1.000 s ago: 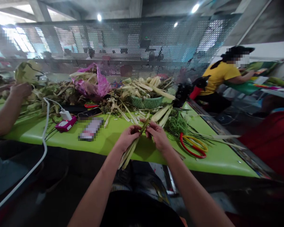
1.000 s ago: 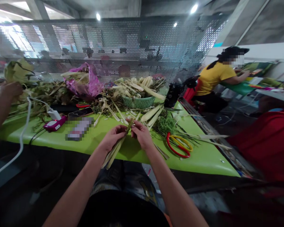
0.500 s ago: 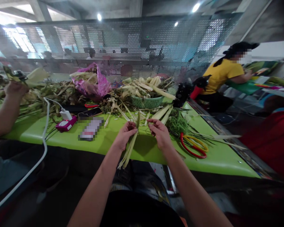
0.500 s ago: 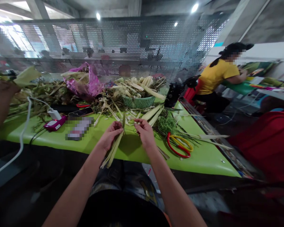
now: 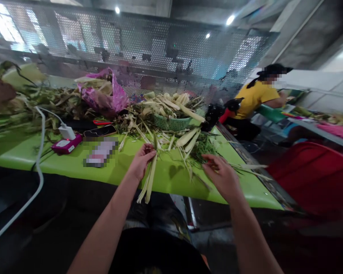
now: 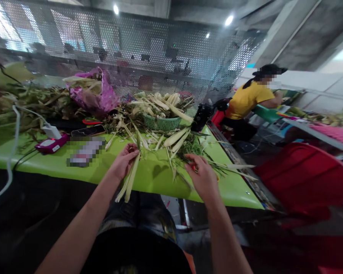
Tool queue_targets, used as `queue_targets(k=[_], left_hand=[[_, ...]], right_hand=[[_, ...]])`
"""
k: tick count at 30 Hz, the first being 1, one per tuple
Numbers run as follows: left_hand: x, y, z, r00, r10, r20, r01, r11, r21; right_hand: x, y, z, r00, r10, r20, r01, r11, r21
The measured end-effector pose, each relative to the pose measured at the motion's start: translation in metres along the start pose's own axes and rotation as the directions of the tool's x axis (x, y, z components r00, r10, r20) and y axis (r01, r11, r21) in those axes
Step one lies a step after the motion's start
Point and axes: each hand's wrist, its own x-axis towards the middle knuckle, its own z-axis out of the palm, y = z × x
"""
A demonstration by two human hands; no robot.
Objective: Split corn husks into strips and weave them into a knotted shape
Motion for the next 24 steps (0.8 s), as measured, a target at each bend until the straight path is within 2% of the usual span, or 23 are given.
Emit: queue_targets(k=[3, 5, 8, 11, 13, 15, 18, 20, 23, 24], left_hand=[[0.0, 0.0, -0.001, 1.0, 0.007, -0.011, -0.008, 1.0, -0.024], [0.0, 0.0, -0.001, 1.0, -0.001, -0.015, 0.0, 1.0, -0.026], [-0.001, 0.001, 0.0, 1.0, -0.014, -0.02, 0.014, 1.0, -0.026], [-0.002, 0.001, -0.001, 1.0, -0.003, -0.019, 0.002, 0.999, -0.039], [-0.002, 0.0, -0.002, 1.0, 0.007, -0.019, -0.008, 0.999, -0.043], [-0.002, 0.0, -0.003, 1.0, 0.008, -0.023, -0.009, 0.999, -0.043], [-0.002, 0.0, -0.002, 1.0, 0.004, -0.03, -0.005, 0.999, -0.044], [-0.002, 0.0, -0.002, 0.999, 0.001, -0.035, -0.003, 0.999, -0.048], [-0.001, 0.0, -0.003, 0.999, 0.004, -0.041, -0.006, 0.999, -0.051], [-0.001, -0.001, -0.004, 0.999, 0.005, -0.04, -0.007, 0.999, -0.051]], right_hand=[[-0.018, 0.017, -0.031, 0.997, -0.04, 0.063, 0.058, 0.947, -0.317], [-0.025, 0.029, -0.041, 0.992, 0.028, 0.127, 0.03, 0.902, -0.43], [-0.027, 0.042, -0.044, 0.975, 0.137, 0.175, -0.025, 0.85, -0.527], [-0.021, 0.046, -0.046, 0.959, 0.204, 0.199, -0.061, 0.83, -0.554], [-0.016, 0.043, -0.053, 0.945, 0.245, 0.218, -0.092, 0.835, -0.542], [-0.01, 0.037, -0.065, 0.922, 0.284, 0.263, -0.14, 0.878, -0.457], [-0.003, 0.025, -0.087, 0.856, 0.333, 0.396, -0.306, 0.943, -0.132], [0.0, 0.016, -0.101, 0.825, 0.348, 0.446, -0.406, 0.913, 0.037], [0.003, 0.006, -0.12, 0.815, 0.372, 0.445, -0.432, 0.901, 0.038], [0.002, 0.005, -0.127, 0.844, 0.373, 0.385, -0.405, 0.914, 0.001]])
